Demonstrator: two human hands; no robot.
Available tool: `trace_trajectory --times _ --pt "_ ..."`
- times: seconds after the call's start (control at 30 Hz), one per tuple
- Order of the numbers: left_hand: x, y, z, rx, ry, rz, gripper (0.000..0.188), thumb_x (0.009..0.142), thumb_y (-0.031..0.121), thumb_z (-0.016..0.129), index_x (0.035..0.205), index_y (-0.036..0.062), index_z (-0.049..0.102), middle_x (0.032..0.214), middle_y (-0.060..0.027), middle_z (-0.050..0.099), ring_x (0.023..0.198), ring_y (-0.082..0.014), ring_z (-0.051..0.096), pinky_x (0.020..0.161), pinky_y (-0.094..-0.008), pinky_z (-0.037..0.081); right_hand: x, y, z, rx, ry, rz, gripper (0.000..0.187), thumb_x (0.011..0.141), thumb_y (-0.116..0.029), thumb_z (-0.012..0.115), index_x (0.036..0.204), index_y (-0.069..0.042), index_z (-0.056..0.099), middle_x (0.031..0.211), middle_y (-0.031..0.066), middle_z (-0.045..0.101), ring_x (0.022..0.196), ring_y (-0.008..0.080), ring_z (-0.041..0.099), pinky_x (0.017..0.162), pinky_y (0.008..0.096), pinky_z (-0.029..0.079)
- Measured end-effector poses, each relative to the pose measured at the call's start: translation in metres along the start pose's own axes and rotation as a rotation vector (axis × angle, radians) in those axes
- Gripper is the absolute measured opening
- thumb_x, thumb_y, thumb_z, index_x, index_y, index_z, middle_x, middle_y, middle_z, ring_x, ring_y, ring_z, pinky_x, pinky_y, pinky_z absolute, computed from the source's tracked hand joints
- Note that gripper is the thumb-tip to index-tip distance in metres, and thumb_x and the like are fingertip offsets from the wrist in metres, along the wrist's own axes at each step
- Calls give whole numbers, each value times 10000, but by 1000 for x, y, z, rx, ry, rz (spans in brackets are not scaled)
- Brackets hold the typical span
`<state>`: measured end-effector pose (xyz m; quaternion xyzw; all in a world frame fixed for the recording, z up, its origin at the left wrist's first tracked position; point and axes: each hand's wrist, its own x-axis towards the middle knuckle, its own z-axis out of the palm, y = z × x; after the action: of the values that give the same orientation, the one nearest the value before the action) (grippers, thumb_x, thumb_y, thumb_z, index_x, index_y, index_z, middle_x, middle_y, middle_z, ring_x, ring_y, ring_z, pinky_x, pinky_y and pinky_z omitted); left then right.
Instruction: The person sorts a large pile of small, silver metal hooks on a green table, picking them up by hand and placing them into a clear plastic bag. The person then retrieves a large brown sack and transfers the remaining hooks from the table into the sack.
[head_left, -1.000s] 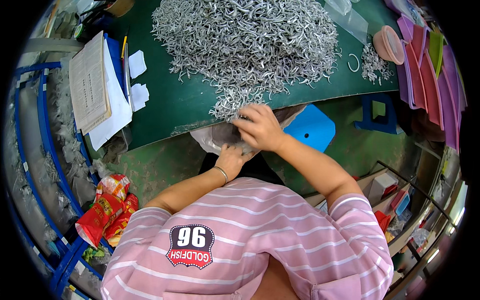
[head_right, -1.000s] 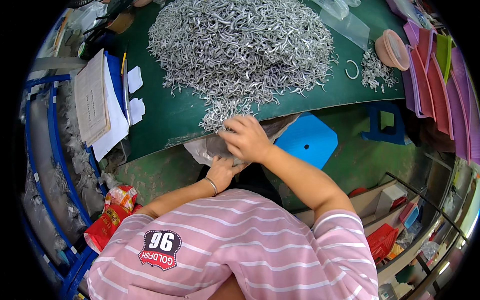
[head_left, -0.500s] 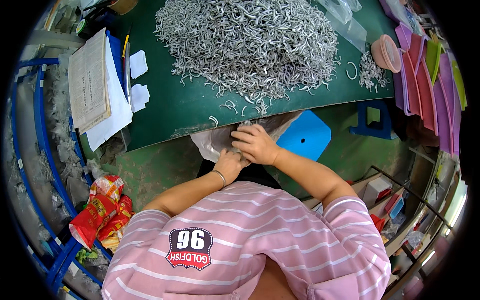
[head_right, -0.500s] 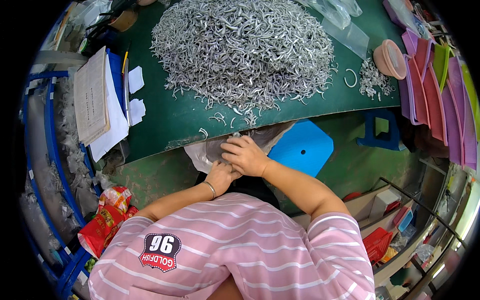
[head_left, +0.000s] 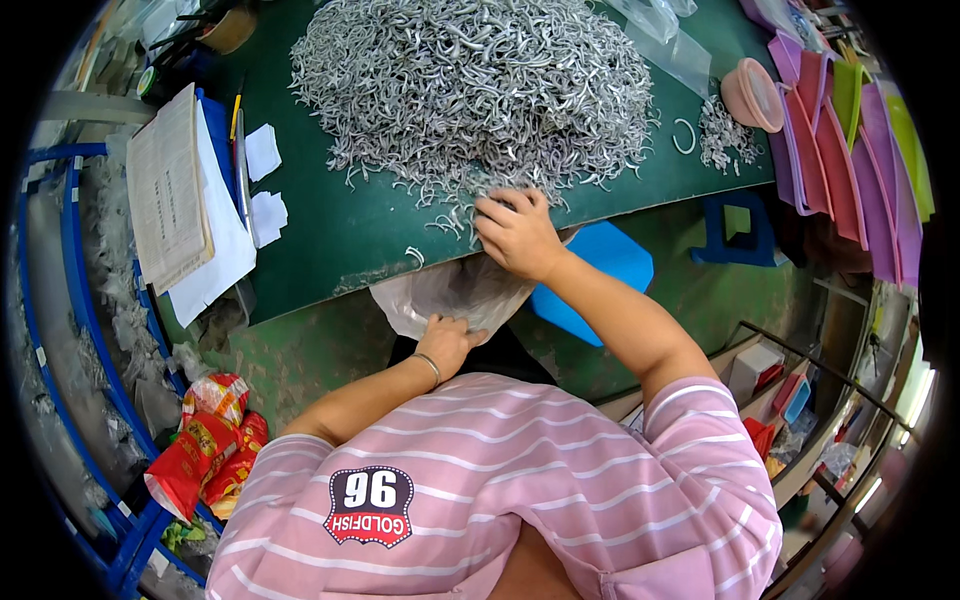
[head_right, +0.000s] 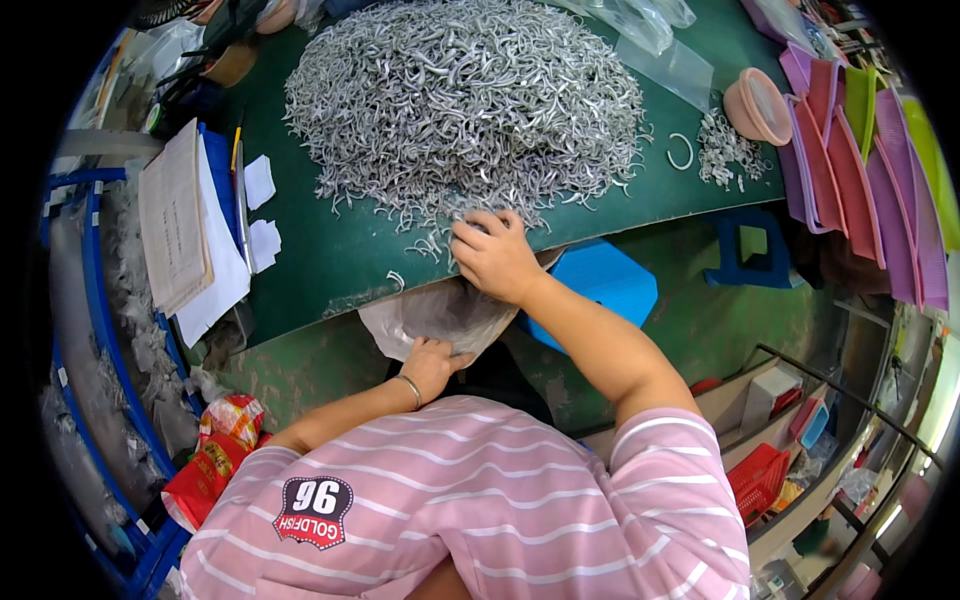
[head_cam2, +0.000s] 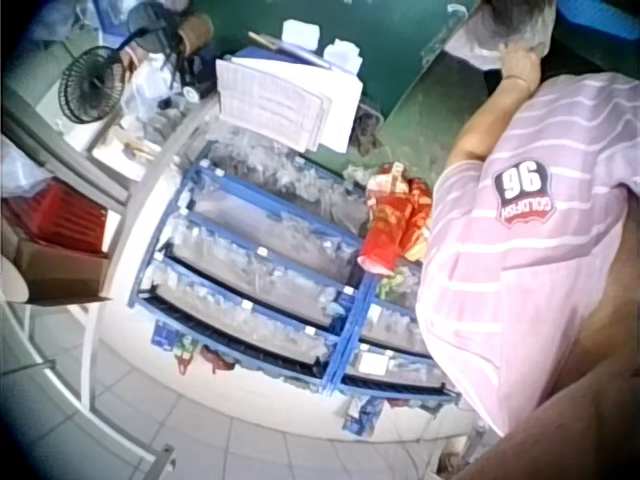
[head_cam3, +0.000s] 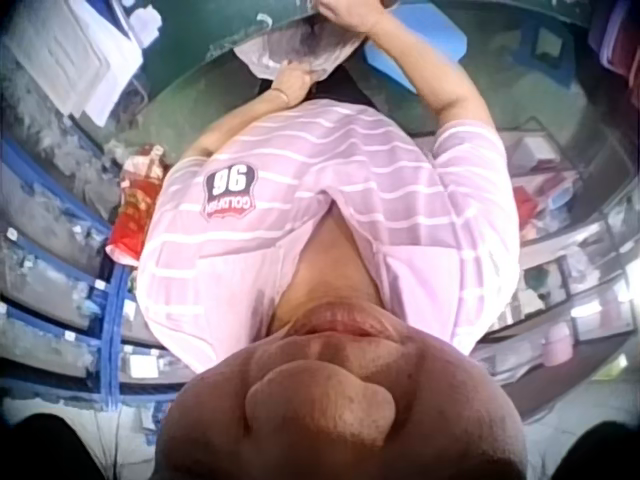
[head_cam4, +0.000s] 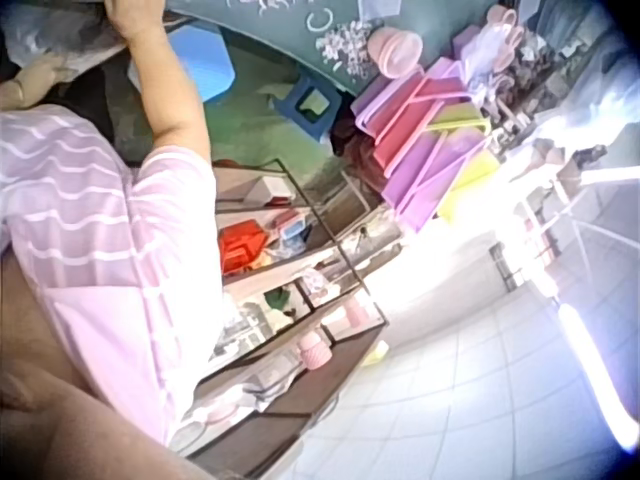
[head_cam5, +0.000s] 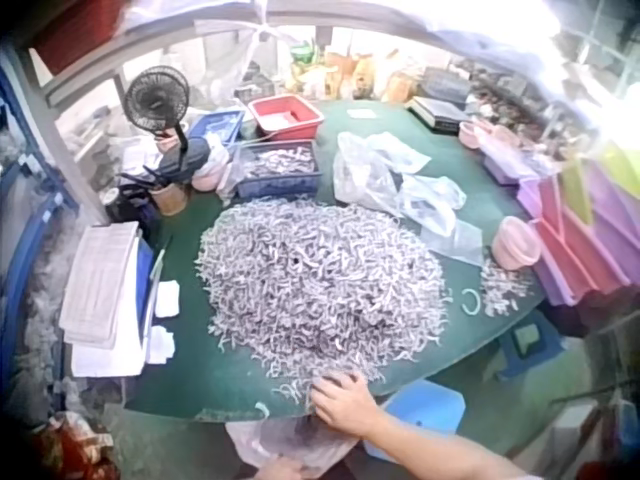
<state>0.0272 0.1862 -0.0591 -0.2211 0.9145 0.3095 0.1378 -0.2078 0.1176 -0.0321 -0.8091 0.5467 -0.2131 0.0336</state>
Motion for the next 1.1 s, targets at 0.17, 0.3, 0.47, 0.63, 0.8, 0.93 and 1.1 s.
trace_trajectory --times 0.17,0.3,0.47,0.63,0.8,0.93,1.1 --pt "-1 0 5 11 33 15 397 871 103 440 1175 252 646 828 -71 570 823 -238 569 779 -389 351 -18 14 -19 23 255 296 370 734 -288 688 1078 -164 634 1187 80 510 1138 288 451 900 482 327" --pt "2 3 4 11 5 19 394 870 104 440 1167 254 653 823 -69 570 815 -238 566 763 -387 351 -9 7 19 -76 377 708 485 728 -418 700 1154 -201 617 1282 141 447 1233 366 349 963 519 300" --pt "3 0 6 39 -15 31 390 883 112 428 1165 257 654 841 -69 575 821 -241 567 770 -393 351 -11 -29 30 76 313 602 369 688 -313 704 1032 -190 654 1265 61 499 1217 371 364 944 520 299" --pt "6 1 3 31 3 43 378 890 123 424 1154 258 659 862 -72 587 833 -241 568 782 -397 357 -42 -51 20 266 131 315 358 653 -231 701 997 -149 645 1190 31 551 1156 335 434 913 511 322" --pt "9 2 3 8 42 44 344 872 147 456 1106 264 680 862 -75 595 845 -246 575 770 -398 366 -57 -58 6 432 41 82 324 675 -123 664 997 -105 641 1121 48 582 1069 290 514 860 425 397" --pt "4 -3 14 74 0 62 336 865 155 459 1097 266 676 841 -88 598 826 -266 593 754 -401 388 -13 -24 -25 345 193 6 320 675 -80 661 994 -82 641 1078 99 591 942 309 579 813 415 448" --pt "-3 -6 18 68 -103 45 330 867 168 472 1126 258 656 873 -85 604 855 -259 600 771 -418 396 114 61 -87 -159 558 174 399 744 -225 673 1123 -111 616 1177 149 555 1091 360 516 910 488 398"
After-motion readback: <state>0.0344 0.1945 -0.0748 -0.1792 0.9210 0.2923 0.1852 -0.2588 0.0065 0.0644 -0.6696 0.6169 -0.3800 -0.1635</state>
